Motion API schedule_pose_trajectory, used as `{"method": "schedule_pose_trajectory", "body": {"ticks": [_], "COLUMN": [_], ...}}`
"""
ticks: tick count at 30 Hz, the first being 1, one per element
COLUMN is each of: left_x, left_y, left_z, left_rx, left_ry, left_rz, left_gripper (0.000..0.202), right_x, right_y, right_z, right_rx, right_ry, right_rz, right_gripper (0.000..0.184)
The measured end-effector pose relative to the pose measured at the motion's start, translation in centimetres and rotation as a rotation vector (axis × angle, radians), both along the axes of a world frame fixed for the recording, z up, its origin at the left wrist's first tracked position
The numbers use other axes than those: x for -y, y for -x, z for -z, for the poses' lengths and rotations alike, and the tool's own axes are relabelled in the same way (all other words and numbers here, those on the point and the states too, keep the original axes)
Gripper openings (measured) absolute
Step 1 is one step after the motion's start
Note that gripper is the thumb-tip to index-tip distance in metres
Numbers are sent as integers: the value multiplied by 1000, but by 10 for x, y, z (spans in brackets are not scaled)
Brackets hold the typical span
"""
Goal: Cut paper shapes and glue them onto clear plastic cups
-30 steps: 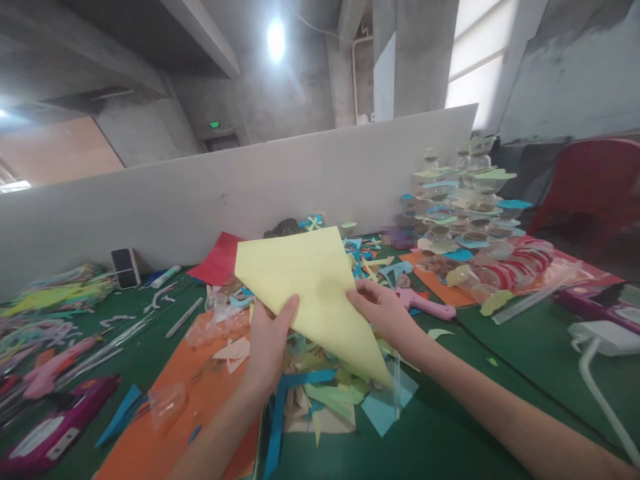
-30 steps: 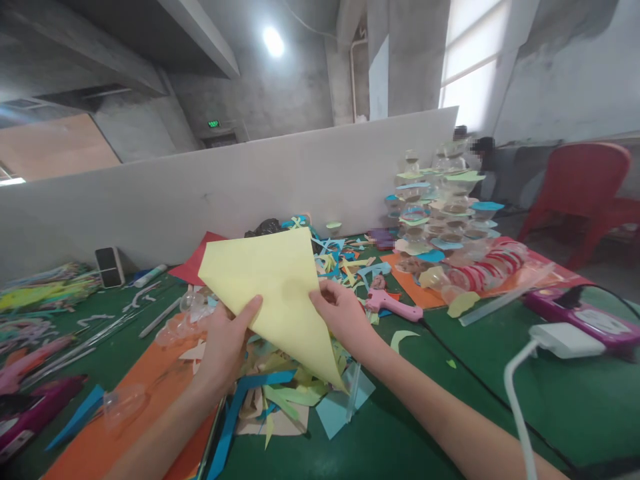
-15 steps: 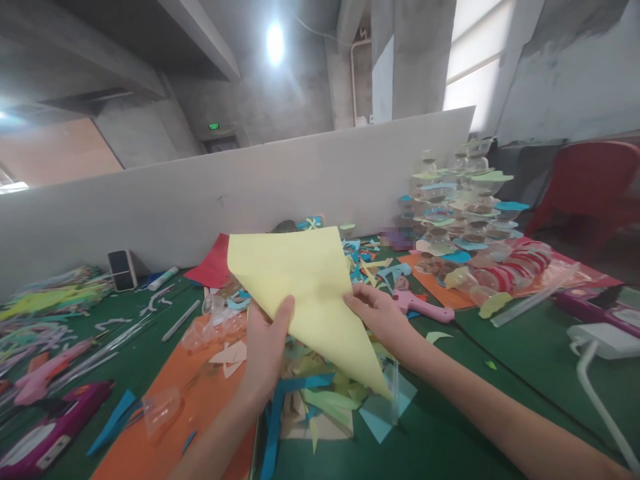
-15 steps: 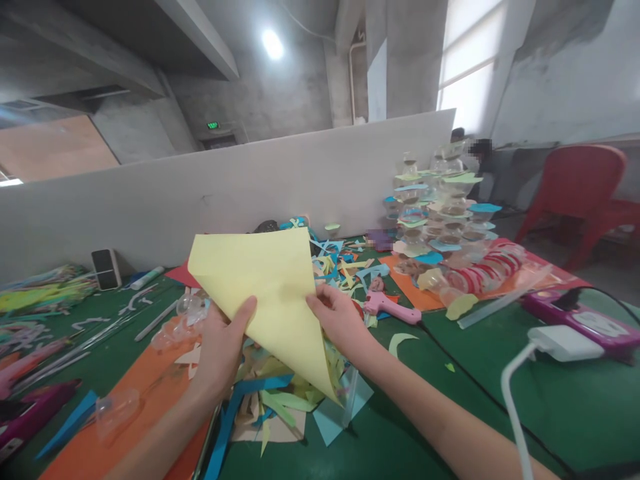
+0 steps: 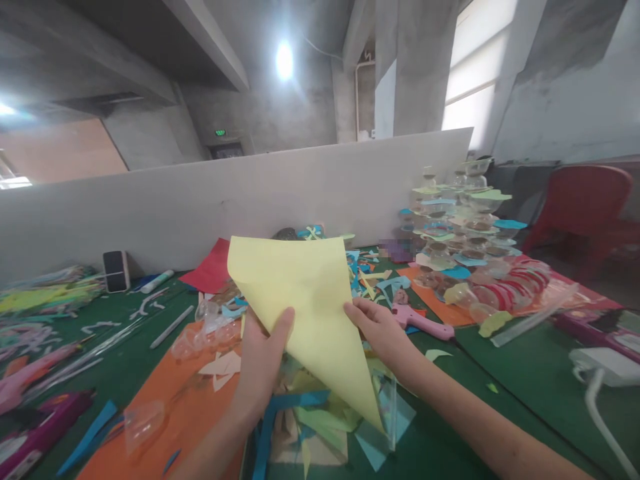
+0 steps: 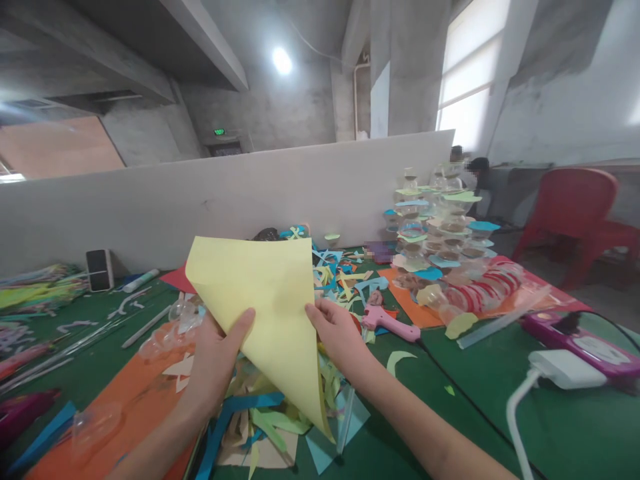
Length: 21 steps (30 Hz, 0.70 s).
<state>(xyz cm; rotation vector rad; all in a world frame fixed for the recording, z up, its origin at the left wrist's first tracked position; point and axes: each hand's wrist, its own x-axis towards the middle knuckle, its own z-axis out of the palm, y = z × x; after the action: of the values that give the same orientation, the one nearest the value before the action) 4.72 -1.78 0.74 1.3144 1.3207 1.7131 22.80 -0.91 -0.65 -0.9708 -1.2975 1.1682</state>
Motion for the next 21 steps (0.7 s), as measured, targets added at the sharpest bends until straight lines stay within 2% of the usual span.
{"method": "schedule_pose_trajectory", "body": {"ticks": [6, 11, 16, 21], "left_x": [-4, -6, -11, -24], "left_y": [4, 4, 7, 21], "left_z": [7, 10, 10, 11], "left_rx": [14, 92, 177, 196], "left_ry": [-11, 40, 132, 115], "left_rz": [13, 82, 93, 101], "left_gripper": [54, 52, 52, 50], "right_x": [-3, -5, -9, -12], "right_y": [-3, -14, -19, -17], "right_z": [1, -2, -1, 3], "right_rx": [7, 30, 124, 172], "right_ry": [10, 3, -66, -133], "right_rz": [-8, -7, 42, 78], "right_gripper": [55, 50, 50, 46]}}
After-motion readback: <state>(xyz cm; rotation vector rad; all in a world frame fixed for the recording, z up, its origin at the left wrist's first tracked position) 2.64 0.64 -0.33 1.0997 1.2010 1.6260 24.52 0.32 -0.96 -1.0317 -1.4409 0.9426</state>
